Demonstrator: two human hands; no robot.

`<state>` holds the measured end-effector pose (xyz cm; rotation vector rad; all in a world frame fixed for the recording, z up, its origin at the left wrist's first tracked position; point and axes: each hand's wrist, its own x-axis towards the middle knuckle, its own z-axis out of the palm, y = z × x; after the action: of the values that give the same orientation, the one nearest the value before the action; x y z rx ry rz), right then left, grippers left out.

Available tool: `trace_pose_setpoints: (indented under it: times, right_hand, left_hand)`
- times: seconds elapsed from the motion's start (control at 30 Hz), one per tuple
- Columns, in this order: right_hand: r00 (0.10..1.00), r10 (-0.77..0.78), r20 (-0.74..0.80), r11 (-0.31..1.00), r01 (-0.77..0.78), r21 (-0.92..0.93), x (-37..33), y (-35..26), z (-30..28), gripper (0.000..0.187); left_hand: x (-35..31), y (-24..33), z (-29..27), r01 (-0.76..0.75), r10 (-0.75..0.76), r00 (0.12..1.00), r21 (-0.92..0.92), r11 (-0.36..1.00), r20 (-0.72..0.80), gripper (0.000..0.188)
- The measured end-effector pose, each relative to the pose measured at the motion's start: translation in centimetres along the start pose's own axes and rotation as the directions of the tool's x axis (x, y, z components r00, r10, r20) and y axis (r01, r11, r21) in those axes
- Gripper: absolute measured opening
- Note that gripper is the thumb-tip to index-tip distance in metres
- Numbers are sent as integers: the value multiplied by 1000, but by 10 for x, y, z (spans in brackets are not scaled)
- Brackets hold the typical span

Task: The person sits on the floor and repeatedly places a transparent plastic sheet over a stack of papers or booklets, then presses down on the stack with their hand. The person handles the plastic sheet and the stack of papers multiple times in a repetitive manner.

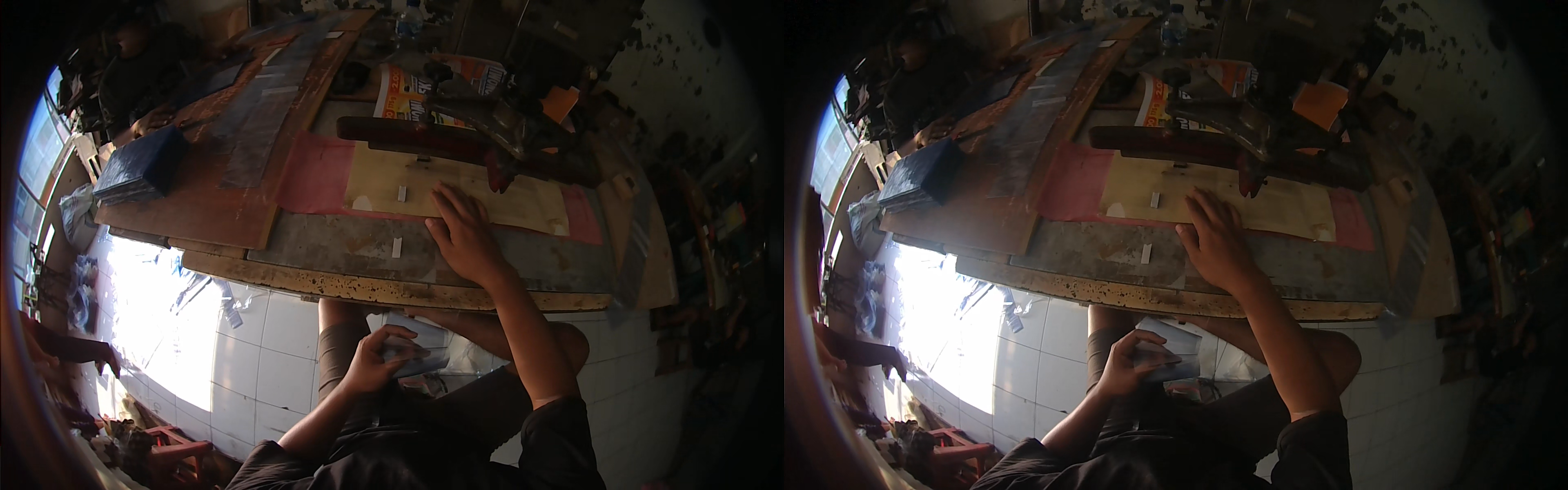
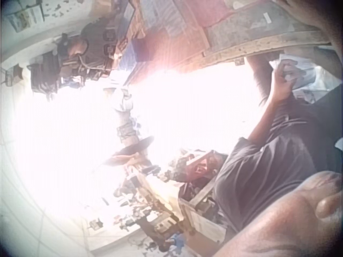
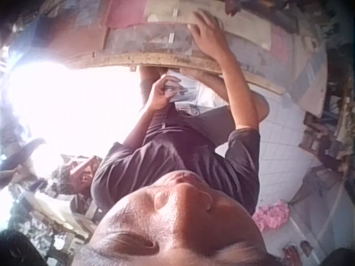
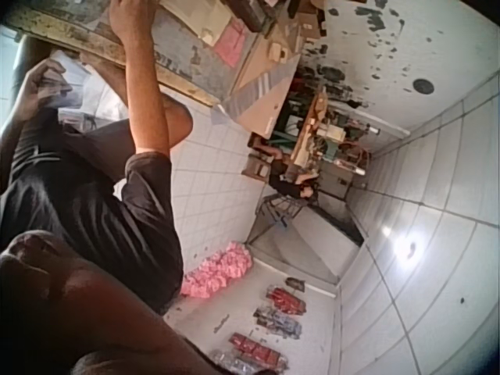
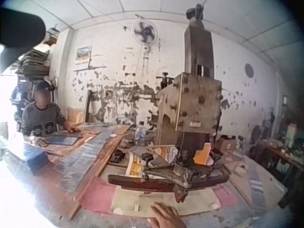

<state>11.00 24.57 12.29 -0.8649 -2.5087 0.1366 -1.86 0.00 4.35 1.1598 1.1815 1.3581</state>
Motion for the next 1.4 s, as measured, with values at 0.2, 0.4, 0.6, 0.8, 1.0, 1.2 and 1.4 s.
trace_pose_setpoints:
  times: [0.2,0.4,0.6,0.8,1.0,1.2,1.4]
  right_hand:
    - [1000,3,-22,1000,-3,0,-1,0,0,51]
    - [999,-11,-50,997,15,79,-3,-10,-14,44]
    - [998,-31,-50,992,37,117,-12,-9,-15,40]
    - [998,-38,-57,993,44,112,-13,-10,-14,40]
    - [999,-22,-27,993,25,112,-13,-13,-18,42]
    - [999,-28,-28,994,31,100,-13,-13,-16,44]
    - [999,-38,-17,997,39,73,-26,-14,-23,45]
  left_hand:
    - [2,6,0,2,-2,1000,17,1000,0,25]
    - [2,-1,-2,-7,8,1000,46,999,-8,26]
    - [2,-4,-2,33,-33,999,0,999,-11,26]
    - [2,-6,-3,41,-41,999,-3,999,-16,26]
    - [0,-6,-3,71,-72,997,-34,997,-21,26]
    - [-1,-9,-4,91,-93,996,-59,994,-19,26]
    - [0,-16,-2,124,-127,992,-102,987,-24,26]
